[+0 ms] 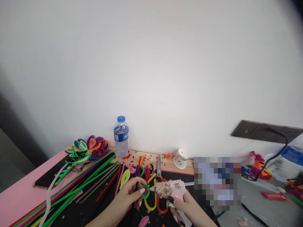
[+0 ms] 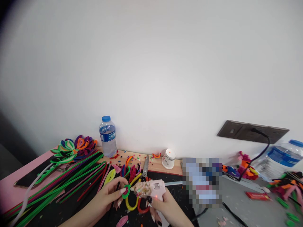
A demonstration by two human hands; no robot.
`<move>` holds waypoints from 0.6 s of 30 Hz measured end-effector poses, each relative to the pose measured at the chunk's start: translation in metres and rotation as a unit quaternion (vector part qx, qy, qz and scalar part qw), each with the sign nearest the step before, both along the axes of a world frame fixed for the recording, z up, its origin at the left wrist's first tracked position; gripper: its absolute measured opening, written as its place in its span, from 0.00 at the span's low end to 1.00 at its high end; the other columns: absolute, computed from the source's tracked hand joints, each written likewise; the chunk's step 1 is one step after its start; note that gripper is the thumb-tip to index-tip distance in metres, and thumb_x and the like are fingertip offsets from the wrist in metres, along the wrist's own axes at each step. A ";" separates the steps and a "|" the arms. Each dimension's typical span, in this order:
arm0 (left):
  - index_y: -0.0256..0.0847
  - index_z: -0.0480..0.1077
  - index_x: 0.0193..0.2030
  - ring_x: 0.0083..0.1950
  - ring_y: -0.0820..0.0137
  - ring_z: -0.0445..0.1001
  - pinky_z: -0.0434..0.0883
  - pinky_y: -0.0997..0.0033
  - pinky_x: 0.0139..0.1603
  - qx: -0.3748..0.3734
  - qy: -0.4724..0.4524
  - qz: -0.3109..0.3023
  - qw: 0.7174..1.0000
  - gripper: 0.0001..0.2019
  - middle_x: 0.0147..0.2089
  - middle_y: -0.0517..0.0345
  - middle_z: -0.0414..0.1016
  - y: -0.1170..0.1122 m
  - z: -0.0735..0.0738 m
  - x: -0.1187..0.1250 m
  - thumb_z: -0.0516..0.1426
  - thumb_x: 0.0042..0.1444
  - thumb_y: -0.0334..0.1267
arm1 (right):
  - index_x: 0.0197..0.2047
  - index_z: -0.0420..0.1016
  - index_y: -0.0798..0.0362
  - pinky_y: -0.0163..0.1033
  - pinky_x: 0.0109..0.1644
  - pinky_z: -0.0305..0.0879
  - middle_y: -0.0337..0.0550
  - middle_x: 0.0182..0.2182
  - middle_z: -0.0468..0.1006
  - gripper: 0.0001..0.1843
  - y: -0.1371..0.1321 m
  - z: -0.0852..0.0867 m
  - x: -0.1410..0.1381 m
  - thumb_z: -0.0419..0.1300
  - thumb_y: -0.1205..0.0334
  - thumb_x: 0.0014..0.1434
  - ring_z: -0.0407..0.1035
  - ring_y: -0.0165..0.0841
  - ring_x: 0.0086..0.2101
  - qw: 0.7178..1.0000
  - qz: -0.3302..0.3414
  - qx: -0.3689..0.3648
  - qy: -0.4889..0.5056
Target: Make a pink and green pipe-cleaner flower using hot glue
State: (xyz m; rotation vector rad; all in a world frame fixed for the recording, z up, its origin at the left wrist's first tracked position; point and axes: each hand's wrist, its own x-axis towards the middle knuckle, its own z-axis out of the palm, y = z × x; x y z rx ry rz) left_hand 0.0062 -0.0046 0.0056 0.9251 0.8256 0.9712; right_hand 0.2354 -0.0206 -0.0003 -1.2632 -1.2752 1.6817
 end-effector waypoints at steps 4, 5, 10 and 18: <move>0.40 0.72 0.34 0.19 0.80 0.61 0.58 0.80 0.18 -0.008 -0.008 0.010 1.000 0.13 0.24 0.68 0.62 0.001 0.000 0.000 0.66 0.45 0.44 | 0.34 0.62 0.54 0.27 0.13 0.47 0.29 0.11 0.67 0.31 -0.001 0.000 0.000 0.64 0.37 0.40 0.49 0.19 0.10 1.000 0.002 -0.009 -0.007; 0.40 0.73 0.34 0.19 0.80 0.61 0.59 0.80 0.18 -0.008 -0.009 0.013 1.000 0.13 0.24 0.68 0.62 0.001 0.000 0.000 0.66 0.45 0.44 | 0.35 0.62 0.54 0.27 0.13 0.46 0.29 0.11 0.67 0.31 -0.001 0.000 0.001 0.64 0.37 0.40 0.49 0.20 0.10 1.000 0.002 -0.006 -0.010; 0.40 0.73 0.34 0.18 0.80 0.60 0.59 0.80 0.18 -0.012 -0.006 0.016 1.000 0.13 0.23 0.68 0.62 0.001 0.001 0.000 0.66 0.45 0.44 | 0.37 0.63 0.56 0.27 0.14 0.44 0.29 0.11 0.67 0.30 -0.001 0.001 0.001 0.64 0.41 0.42 0.50 0.20 0.11 0.999 0.013 -0.005 -0.029; 0.40 0.73 0.34 0.17 0.81 0.59 0.58 0.80 0.17 -0.007 -0.017 0.023 1.000 0.13 0.23 0.68 0.62 0.002 -0.004 0.000 0.66 0.44 0.44 | 0.41 0.64 0.57 0.28 0.15 0.44 0.29 0.12 0.66 0.35 -0.002 -0.003 0.003 0.63 0.35 0.41 0.50 0.21 0.12 1.000 0.007 0.013 -0.016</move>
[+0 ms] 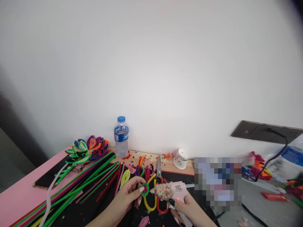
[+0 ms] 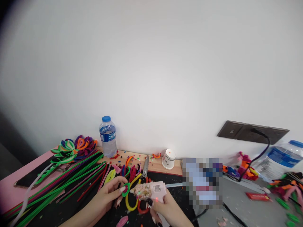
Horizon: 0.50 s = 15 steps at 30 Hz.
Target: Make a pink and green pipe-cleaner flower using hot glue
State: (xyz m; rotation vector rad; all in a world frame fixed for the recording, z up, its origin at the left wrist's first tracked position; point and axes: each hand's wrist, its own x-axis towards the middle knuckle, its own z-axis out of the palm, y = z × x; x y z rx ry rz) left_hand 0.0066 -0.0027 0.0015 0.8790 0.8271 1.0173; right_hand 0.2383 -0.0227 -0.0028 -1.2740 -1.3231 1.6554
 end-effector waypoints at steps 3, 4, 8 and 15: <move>0.40 0.73 0.34 0.18 0.80 0.60 0.59 0.80 0.18 -0.004 -0.001 0.006 1.000 0.13 0.23 0.68 0.62 0.000 -0.002 0.000 0.66 0.44 0.44 | 0.37 0.66 0.56 0.29 0.18 0.47 0.31 0.14 0.66 0.30 0.000 0.000 0.003 0.61 0.37 0.45 0.51 0.22 0.13 0.998 -0.057 0.039 -0.005; 0.40 0.73 0.33 0.18 0.80 0.60 0.59 0.80 0.18 -0.005 -0.002 0.006 1.000 0.14 0.23 0.68 0.62 0.000 -0.002 0.000 0.67 0.43 0.45 | 0.37 0.67 0.56 0.30 0.19 0.49 0.32 0.16 0.67 0.28 0.000 0.002 0.005 0.61 0.39 0.47 0.53 0.24 0.15 0.995 -0.079 0.061 -0.017; 0.40 0.73 0.33 0.17 0.81 0.60 0.57 0.81 0.16 -0.008 -0.014 0.007 1.000 0.15 0.22 0.69 0.62 0.002 -0.003 0.001 0.67 0.41 0.46 | 0.37 0.72 0.54 0.37 0.31 0.62 0.43 0.29 0.76 0.14 0.002 0.021 0.014 0.58 0.53 0.52 0.68 0.37 0.29 0.958 -0.119 0.208 -0.156; 0.40 0.73 0.33 0.17 0.80 0.61 0.58 0.80 0.16 -0.017 -0.002 0.010 1.000 0.16 0.21 0.69 0.62 0.002 0.001 0.001 0.68 0.40 0.46 | 0.48 0.67 0.50 0.40 0.37 0.65 0.48 0.45 0.75 0.18 0.006 0.033 0.026 0.52 0.65 0.53 0.72 0.44 0.41 0.808 -0.068 0.293 -0.507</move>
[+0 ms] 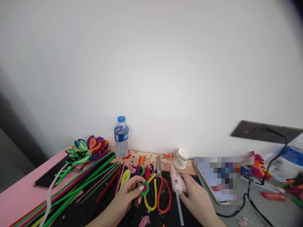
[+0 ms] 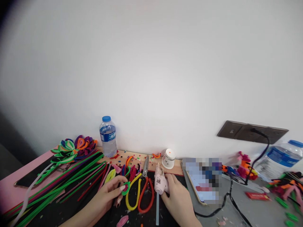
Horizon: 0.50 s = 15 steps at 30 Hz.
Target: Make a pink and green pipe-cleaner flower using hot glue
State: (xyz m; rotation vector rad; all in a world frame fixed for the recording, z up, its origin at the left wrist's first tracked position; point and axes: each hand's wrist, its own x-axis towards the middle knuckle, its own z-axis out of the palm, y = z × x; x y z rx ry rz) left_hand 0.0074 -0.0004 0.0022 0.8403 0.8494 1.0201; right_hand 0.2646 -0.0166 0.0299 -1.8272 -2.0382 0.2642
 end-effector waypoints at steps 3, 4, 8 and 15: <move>0.40 0.73 0.33 0.17 0.80 0.61 0.59 0.80 0.17 0.005 0.001 -0.001 1.000 0.16 0.22 0.68 0.62 -0.001 0.001 0.000 0.67 0.41 0.46 | 0.51 0.65 0.54 0.42 0.39 0.66 0.52 0.46 0.74 0.21 0.002 -0.006 0.003 0.51 0.67 0.51 0.72 0.45 0.41 0.998 -0.019 -0.010 -0.065; 0.40 0.73 0.33 0.18 0.80 0.62 0.60 0.80 0.17 0.007 0.005 -0.002 1.000 0.15 0.22 0.68 0.63 -0.001 0.001 0.000 0.67 0.42 0.46 | 0.52 0.65 0.55 0.43 0.40 0.66 0.53 0.46 0.73 0.23 0.002 -0.007 0.003 0.51 0.68 0.51 0.71 0.45 0.42 0.997 -0.022 -0.011 -0.075; 0.40 0.72 0.35 0.19 0.79 0.63 0.62 0.80 0.18 0.022 0.022 -0.010 0.999 0.14 0.22 0.68 0.63 -0.001 0.000 0.000 0.65 0.45 0.45 | 0.55 0.64 0.57 0.48 0.45 0.64 0.55 0.47 0.72 0.26 0.002 -0.008 0.004 0.52 0.67 0.50 0.67 0.48 0.45 0.994 -0.033 0.018 -0.100; 0.42 0.71 0.36 0.23 0.75 0.68 0.66 0.76 0.24 0.079 0.052 -0.014 0.995 0.13 0.26 0.67 0.63 -0.007 0.004 -0.002 0.63 0.48 0.46 | 0.49 0.65 0.50 0.51 0.49 0.64 0.50 0.46 0.69 0.17 -0.004 -0.002 -0.004 0.53 0.66 0.55 0.65 0.46 0.47 0.988 0.014 0.152 0.012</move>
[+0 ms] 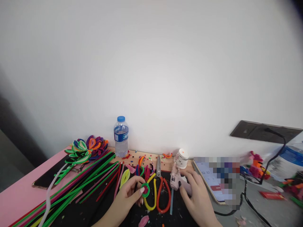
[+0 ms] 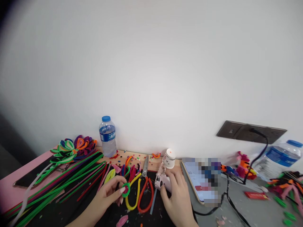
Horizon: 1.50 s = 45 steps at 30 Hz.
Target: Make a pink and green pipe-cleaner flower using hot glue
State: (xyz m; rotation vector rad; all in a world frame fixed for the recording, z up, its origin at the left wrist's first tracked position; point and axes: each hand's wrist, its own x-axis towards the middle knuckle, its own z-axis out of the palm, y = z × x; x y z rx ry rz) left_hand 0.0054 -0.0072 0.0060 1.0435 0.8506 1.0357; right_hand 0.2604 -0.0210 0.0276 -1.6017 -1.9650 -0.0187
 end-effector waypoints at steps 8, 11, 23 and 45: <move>0.43 0.67 0.38 0.28 0.71 0.71 0.67 0.73 0.30 0.053 0.010 -0.002 0.999 0.10 0.28 0.66 0.64 -0.015 0.000 0.010 0.59 0.53 0.44 | 0.41 0.69 0.51 0.37 0.42 0.67 0.45 0.37 0.69 0.16 -0.025 -0.011 -0.051 0.56 0.75 0.48 0.68 0.37 0.38 0.969 0.190 -0.037 0.152; 0.43 0.66 0.38 0.28 0.72 0.71 0.67 0.74 0.30 0.066 0.004 0.001 0.998 0.09 0.27 0.67 0.63 -0.021 -0.003 0.014 0.59 0.54 0.43 | 0.39 0.70 0.51 0.36 0.38 0.66 0.43 0.35 0.68 0.14 -0.027 -0.023 -0.063 0.57 0.73 0.48 0.67 0.35 0.35 0.947 0.209 -0.047 0.240; 0.42 0.66 0.38 0.26 0.73 0.69 0.64 0.79 0.24 0.077 0.020 -0.009 0.997 0.11 0.26 0.66 0.62 -0.033 -0.004 0.023 0.59 0.53 0.45 | 0.30 0.73 0.52 0.35 0.32 0.62 0.42 0.32 0.66 0.09 -0.026 -0.053 -0.070 0.60 0.56 0.57 0.65 0.33 0.30 0.833 0.205 -0.131 0.497; 0.42 0.68 0.39 0.25 0.73 0.69 0.64 0.80 0.22 0.083 0.029 -0.006 0.996 0.10 0.25 0.65 0.64 -0.032 -0.007 0.023 0.59 0.54 0.45 | 0.23 0.73 0.53 0.36 0.33 0.63 0.42 0.30 0.67 0.16 -0.027 -0.047 -0.076 0.64 0.49 0.51 0.66 0.33 0.29 0.814 0.154 -0.124 0.547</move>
